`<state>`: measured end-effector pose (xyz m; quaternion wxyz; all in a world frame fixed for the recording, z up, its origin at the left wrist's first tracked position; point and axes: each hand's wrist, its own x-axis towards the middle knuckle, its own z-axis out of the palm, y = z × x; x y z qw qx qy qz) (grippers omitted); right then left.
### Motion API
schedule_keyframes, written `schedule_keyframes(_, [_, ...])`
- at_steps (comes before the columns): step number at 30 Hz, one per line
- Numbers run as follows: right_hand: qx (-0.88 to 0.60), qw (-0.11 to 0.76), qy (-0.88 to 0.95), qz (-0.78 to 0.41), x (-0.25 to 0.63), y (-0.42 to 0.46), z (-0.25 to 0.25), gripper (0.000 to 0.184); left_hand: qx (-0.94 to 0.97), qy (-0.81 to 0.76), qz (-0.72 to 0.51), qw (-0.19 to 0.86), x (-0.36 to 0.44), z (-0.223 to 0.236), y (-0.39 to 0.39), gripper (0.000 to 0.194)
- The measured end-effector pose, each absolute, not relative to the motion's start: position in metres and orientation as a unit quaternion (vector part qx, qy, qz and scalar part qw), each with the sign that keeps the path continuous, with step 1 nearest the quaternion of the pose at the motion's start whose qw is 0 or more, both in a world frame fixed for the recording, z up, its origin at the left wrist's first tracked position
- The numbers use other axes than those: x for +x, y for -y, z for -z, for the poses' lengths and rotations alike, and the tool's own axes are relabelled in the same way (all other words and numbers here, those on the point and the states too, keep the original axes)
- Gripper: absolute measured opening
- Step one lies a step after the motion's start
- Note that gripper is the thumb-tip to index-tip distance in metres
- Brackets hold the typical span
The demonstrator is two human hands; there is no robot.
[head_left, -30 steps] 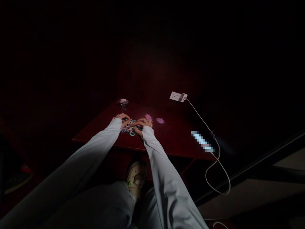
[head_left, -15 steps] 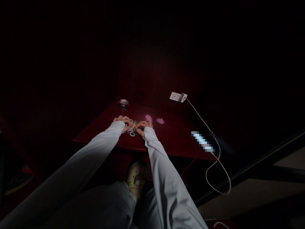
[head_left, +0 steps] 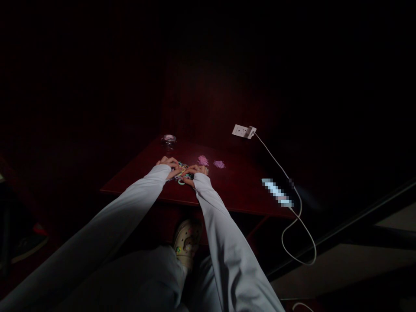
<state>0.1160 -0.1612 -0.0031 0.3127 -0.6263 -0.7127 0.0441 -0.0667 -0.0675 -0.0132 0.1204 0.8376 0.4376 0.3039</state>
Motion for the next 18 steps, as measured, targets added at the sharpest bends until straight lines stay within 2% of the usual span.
schedule_keyframes(9, [-0.628, 0.322, 0.706, -0.056, 0.116, 0.163, 0.001, 0.006, 0.855, -0.364, -0.354, 0.103, -0.072, 0.023, 0.071, 0.024])
schedule_keyframes(18, [-0.622, 0.325, 0.710, -0.055, 0.117, 0.164, 0.002, 0.005, 0.844, -0.336, -0.386, 0.160, -0.077, 0.020, 0.066, 0.031])
